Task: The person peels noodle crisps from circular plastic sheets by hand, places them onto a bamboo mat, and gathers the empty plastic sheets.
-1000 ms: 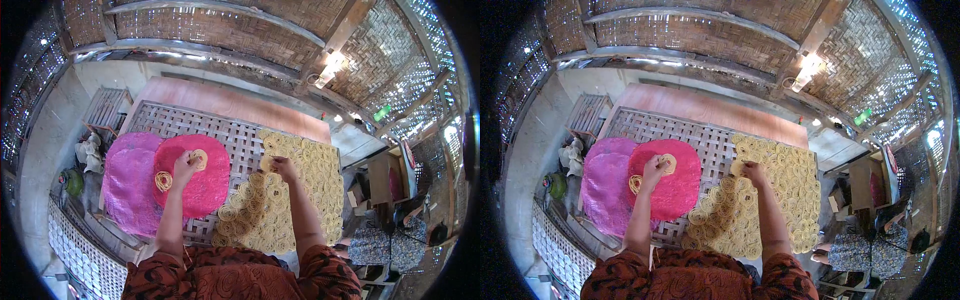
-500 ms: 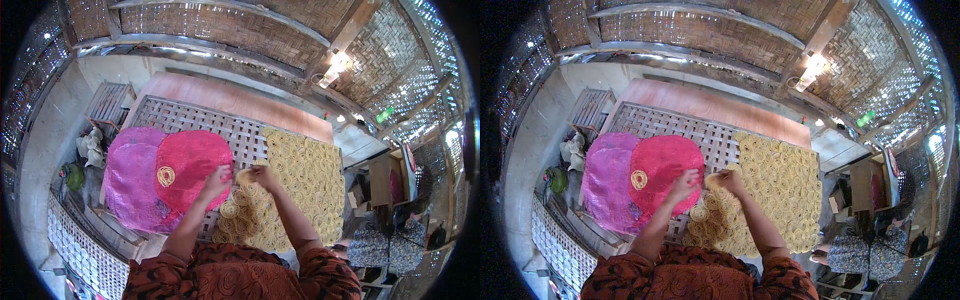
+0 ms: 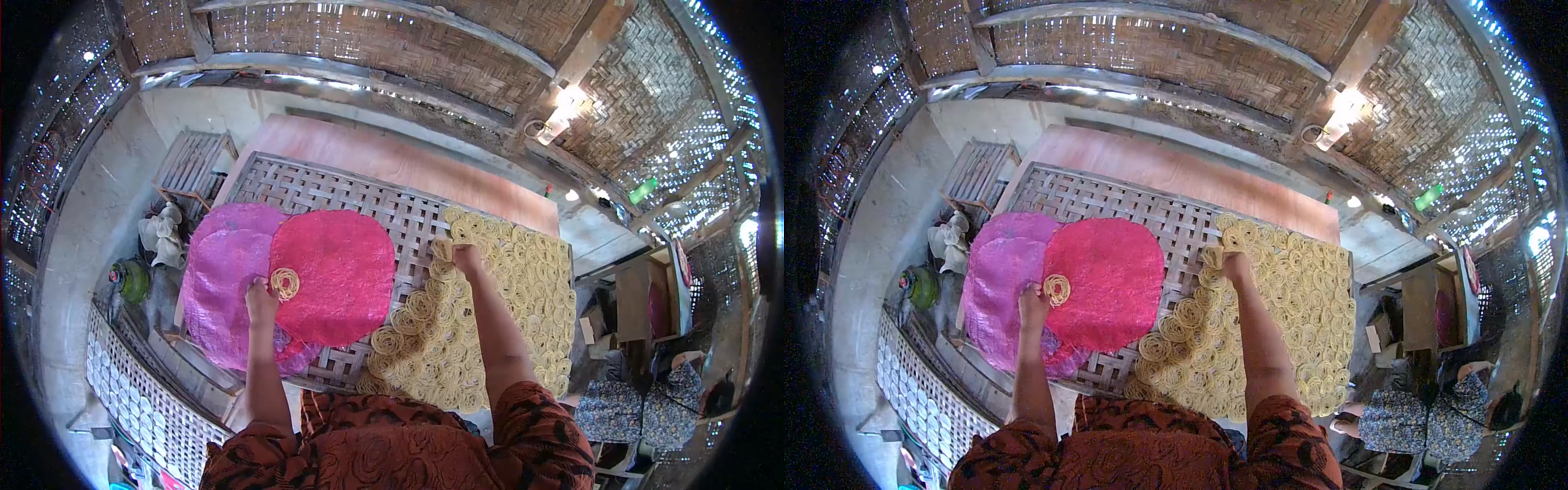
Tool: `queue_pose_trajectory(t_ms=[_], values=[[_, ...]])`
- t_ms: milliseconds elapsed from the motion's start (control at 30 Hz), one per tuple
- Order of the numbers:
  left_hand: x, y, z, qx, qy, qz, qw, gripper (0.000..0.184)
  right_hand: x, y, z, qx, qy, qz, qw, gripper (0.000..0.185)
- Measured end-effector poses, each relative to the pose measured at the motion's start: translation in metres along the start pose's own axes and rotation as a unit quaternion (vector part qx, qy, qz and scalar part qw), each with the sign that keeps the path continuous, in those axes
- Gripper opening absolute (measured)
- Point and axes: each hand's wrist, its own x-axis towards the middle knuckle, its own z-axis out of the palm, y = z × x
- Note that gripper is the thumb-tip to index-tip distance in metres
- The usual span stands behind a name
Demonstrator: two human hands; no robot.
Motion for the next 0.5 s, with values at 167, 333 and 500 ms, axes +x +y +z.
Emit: queue_pose_trajectory(t_ms=[167, 333, 500], values=[[0.001, 0.017, -0.015, -0.096, -0.063, -0.091, 0.989, 0.019, -0.069, -0.092, -0.001, -0.124, 0.120, -0.162, 0.972, 0.022], [-0.007, 0.070, -0.030, -0.013, 0.117, 0.131, 0.984, 0.016, -0.120, -0.133, 0.032, 0.027, -0.079, -0.138, 0.987, 0.018], [0.004, 0.043, -0.015, -0.156, 0.077, 0.024, 0.984, 0.011, -0.075, -0.095, 0.019, -0.068, 0.109, -0.108, 0.986, 0.012]])
